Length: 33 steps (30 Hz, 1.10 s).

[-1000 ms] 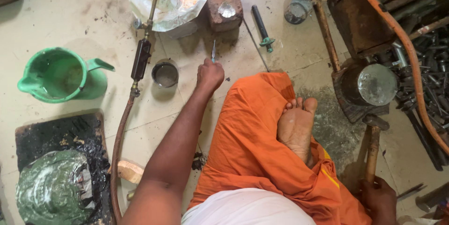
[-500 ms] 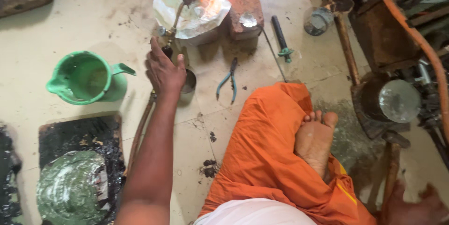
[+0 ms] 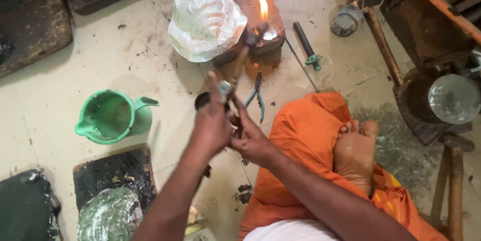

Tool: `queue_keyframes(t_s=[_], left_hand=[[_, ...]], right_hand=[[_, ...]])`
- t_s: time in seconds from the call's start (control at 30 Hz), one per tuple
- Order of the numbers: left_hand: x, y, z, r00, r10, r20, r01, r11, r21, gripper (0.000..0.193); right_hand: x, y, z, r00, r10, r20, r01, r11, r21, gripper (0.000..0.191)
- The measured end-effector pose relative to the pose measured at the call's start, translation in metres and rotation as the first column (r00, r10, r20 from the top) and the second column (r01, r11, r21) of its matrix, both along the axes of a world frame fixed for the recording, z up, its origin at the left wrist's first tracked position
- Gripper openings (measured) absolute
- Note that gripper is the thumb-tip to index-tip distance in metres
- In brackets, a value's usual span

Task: The person sits on the floor of a metal workshop and heats a small metal piece with a blowtorch flame, then holds it on a small anvil block and repeatedly strikes it with a hammer to shape it. The person alternates between heating the metal over the torch flame and hammering it, repositioning the piece between strikes.

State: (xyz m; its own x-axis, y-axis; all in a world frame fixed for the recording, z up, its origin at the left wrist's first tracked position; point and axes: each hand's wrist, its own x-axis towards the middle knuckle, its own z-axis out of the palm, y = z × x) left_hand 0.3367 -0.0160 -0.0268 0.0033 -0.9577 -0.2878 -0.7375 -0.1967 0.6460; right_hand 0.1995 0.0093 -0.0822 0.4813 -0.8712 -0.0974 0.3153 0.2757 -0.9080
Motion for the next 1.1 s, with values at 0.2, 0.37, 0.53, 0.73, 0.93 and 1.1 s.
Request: queue_keyframes(t_s=[0.2, 0.37, 0.53, 0.73, 0.93, 1.1], left_hand=[[-0.019, -0.005, 0.007, 0.939, -0.090, 0.332, 0.224, 0.893, -0.391, 0.074], [-0.023, -0.045, -0.008, 0.886, -0.319, 0.337, 0.421, 0.859, -0.293, 0.038], [-0.021, -0.068, -0.001, 0.851, -0.298, 0.433, 0.480, 0.775, -0.411, 0.045], [-0.023, -0.070, 0.001, 0.872, -0.240, 0.427, 0.424, 0.805, -0.415, 0.045], [-0.037, -0.070, -0.001, 0.878, -0.265, 0.399, 0.386, 0.885, -0.261, 0.049], [-0.046, -0.068, 0.002, 0.877, -0.273, 0.395, 0.373, 0.905, -0.204, 0.049]], right_hand=[[-0.012, 0.014, -0.025, 0.996, -0.081, -0.048, 0.093, 0.924, 0.370, 0.098], [-0.020, 0.002, -0.009, 0.999, -0.031, -0.011, 0.033, 0.927, 0.374, 0.076], [-0.021, -0.007, 0.016, 0.999, 0.021, 0.046, -0.037, 0.926, 0.376, 0.065], [-0.023, -0.007, 0.025, 0.999, 0.052, 0.000, -0.048, 0.923, 0.381, 0.068], [-0.029, -0.005, 0.022, 1.000, 0.028, 0.006, -0.029, 0.925, 0.379, 0.068], [-0.036, -0.002, 0.017, 1.000, 0.015, -0.002, -0.013, 0.923, 0.385, 0.070]])
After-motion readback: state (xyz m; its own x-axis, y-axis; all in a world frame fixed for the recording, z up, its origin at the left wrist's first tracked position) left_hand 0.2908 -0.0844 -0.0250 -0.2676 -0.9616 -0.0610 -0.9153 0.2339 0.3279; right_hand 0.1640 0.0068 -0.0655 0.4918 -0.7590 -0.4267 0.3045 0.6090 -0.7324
